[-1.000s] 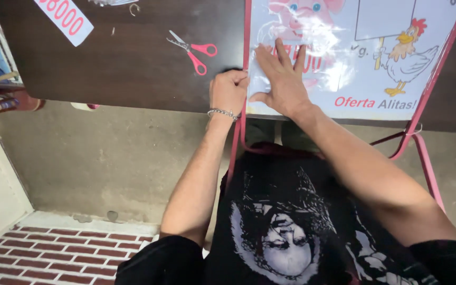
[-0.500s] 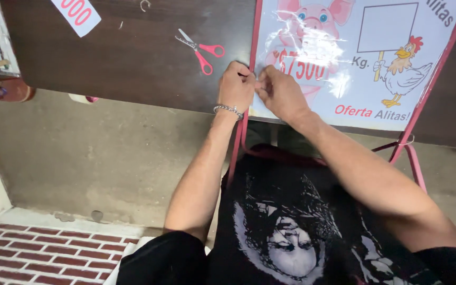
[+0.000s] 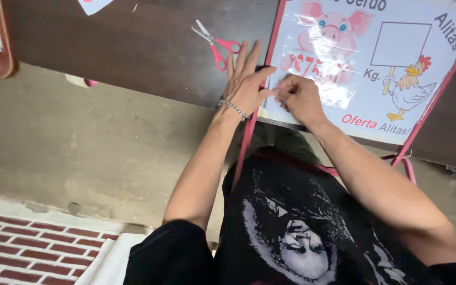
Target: Attaching a printed price sign to a metal frame using adhesive tape and smoothing it out
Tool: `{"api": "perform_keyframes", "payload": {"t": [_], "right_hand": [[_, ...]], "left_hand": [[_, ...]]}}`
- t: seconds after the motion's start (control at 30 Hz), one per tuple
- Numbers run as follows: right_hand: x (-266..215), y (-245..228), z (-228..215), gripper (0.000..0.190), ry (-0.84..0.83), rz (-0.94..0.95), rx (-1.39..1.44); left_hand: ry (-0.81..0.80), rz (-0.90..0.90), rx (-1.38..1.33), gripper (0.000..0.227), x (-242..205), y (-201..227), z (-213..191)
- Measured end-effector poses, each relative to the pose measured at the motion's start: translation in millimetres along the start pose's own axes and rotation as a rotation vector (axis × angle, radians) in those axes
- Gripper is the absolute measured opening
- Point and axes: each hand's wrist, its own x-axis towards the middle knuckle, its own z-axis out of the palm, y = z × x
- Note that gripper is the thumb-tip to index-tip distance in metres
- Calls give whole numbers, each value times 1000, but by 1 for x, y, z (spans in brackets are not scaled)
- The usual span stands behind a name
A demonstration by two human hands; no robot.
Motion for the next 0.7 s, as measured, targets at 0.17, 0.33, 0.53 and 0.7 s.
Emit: {"api": "perform_keyframes", "payload": {"t": [0.17,0.33,0.53,0.7], "right_hand": [[-5,-15,2,14,-33,-29,-52],[-6,-21,8,18,-8,-2,-90],[-6,-11,8,25,-1,-5,-52],[-13,-11,8,29,16,4,-59]], "left_hand": [[-77,80,52,45,4,-8,0],[-39,51,-9,47,1,-10,8],[172,74,-30,52,-7,-15,24],[210,137,-48,30,-8,-19,30]]}}
